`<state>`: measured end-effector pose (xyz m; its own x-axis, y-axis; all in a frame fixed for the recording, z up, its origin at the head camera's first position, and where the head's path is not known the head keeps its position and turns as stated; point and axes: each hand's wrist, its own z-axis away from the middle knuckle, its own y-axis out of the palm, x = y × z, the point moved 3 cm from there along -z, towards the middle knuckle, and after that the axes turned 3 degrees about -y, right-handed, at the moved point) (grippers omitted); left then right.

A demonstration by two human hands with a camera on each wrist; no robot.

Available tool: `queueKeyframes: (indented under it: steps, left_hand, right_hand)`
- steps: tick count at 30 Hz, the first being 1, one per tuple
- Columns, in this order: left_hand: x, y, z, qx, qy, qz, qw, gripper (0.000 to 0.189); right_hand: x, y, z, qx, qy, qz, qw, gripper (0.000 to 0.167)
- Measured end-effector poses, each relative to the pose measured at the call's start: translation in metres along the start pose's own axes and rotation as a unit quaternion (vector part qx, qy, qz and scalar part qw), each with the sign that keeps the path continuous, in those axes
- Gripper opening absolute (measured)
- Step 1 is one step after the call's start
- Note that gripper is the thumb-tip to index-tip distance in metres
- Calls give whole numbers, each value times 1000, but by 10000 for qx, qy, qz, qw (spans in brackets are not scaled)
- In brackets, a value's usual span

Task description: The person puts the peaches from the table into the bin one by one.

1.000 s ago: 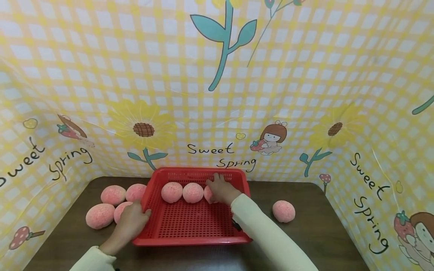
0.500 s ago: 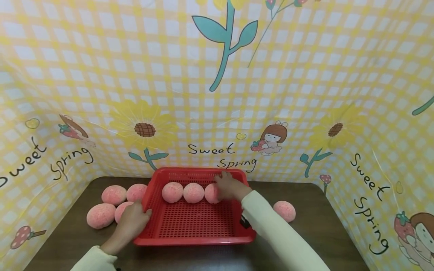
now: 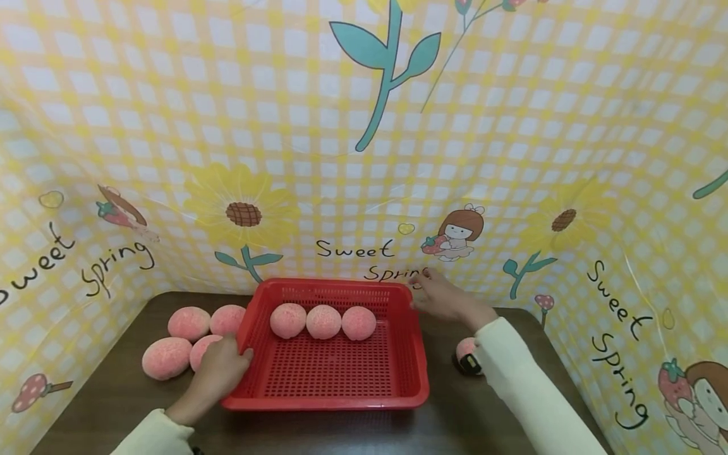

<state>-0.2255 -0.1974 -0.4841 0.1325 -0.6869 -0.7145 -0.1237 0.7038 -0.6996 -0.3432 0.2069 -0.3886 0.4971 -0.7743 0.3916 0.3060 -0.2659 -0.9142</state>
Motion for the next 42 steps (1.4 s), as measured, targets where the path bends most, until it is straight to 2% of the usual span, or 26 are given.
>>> queueKeyframes:
  steps: [3,7,11,13,16,20,24,27,33,39,42]
  left_hand:
    - [-1,0,1,97,-19,34,9999,14]
    - [0,0,2,161,-61,125,9998,16]
    - [-1,-1,2,140,-82,167,9997,18]
    - [-1,-2,1,114,-87,126,9998,17]
    - [-1,-1,0,64,-47,94,9999,17]
    - [-1,-1,1,38,-64,105,9999,16]
    - [0,-3,1,52,-62,97,9999,15]
    - [-1,-4,0,82,-16,130,9999,16]
    - [1,-2,-1,127,-41,209,9997,16]
    - [3,0,-1,110,-28,179,9998,14]
    - [2,0,-1,76,-2,171,9998,14]
  right_hand:
    - [-21,-1,16,100,178,14,9998,54]
    - [-44,6,39,624,418,27,9972,60]
    - [-60,15,60,1185,678,-124,9906,80]
    - [-69,20,70,1350,865,-229,9868,91]
    - [-82,26,82,1480,1033,-85,9835,100]
    - [-90,29,92,1415,934,175,9854,101]
    - [-92,33,98,1164,908,-274,9887,101]
    - [-95,40,99,964,623,-371,9927,98]
    - [-104,59,90,620,153,179,9978,84]
    - [-106,74,84,617,212,602,9960,66]
    - [-107,77,82,574,279,624,9960,67]
